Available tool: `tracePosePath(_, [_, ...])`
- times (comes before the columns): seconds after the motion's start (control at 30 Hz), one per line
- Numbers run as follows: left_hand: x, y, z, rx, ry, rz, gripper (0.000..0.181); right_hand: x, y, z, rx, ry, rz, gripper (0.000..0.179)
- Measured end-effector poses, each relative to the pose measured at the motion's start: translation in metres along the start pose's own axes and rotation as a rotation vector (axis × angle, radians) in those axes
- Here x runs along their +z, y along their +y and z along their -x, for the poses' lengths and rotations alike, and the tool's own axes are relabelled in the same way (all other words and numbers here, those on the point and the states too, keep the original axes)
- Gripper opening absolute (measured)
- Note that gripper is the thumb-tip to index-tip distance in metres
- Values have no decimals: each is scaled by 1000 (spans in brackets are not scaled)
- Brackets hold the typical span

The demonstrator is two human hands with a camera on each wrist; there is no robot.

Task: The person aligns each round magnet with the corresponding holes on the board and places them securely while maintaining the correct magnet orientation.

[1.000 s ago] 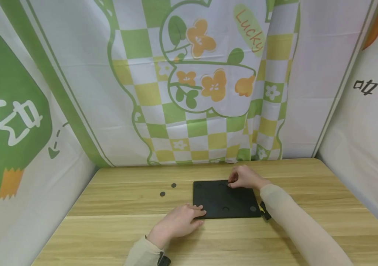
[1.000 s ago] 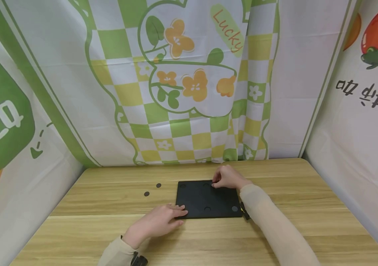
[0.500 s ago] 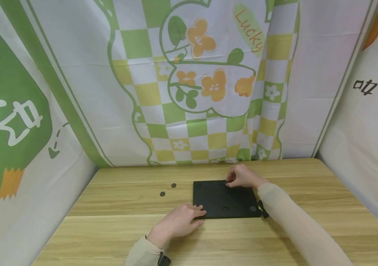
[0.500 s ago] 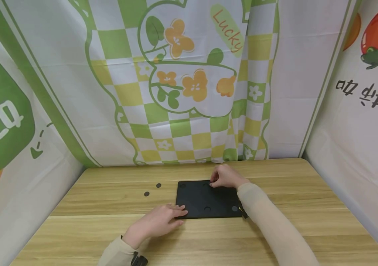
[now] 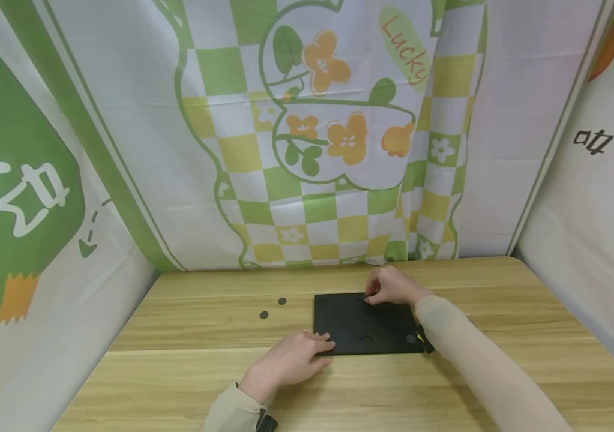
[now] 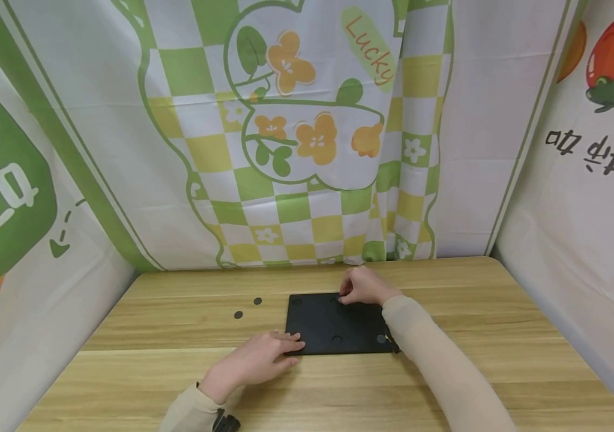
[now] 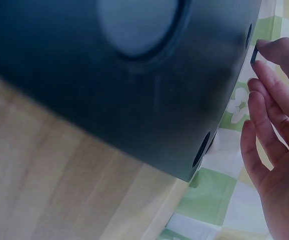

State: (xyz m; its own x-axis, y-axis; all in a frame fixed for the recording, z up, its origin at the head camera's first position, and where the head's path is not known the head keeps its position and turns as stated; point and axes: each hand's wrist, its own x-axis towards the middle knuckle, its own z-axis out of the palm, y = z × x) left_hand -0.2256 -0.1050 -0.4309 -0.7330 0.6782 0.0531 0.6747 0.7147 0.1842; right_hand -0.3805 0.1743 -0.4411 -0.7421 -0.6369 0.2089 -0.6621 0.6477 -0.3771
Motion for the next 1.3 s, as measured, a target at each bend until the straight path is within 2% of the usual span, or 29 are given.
tracePosePath(0.93, [-2,0,1,11,-9,8,34,3,-10,-8,13,-40,58,10])
tracePosePath(1.3, [-2,0,0,4,-22,6,35,4,-12,-10,-10,-42,64,9])
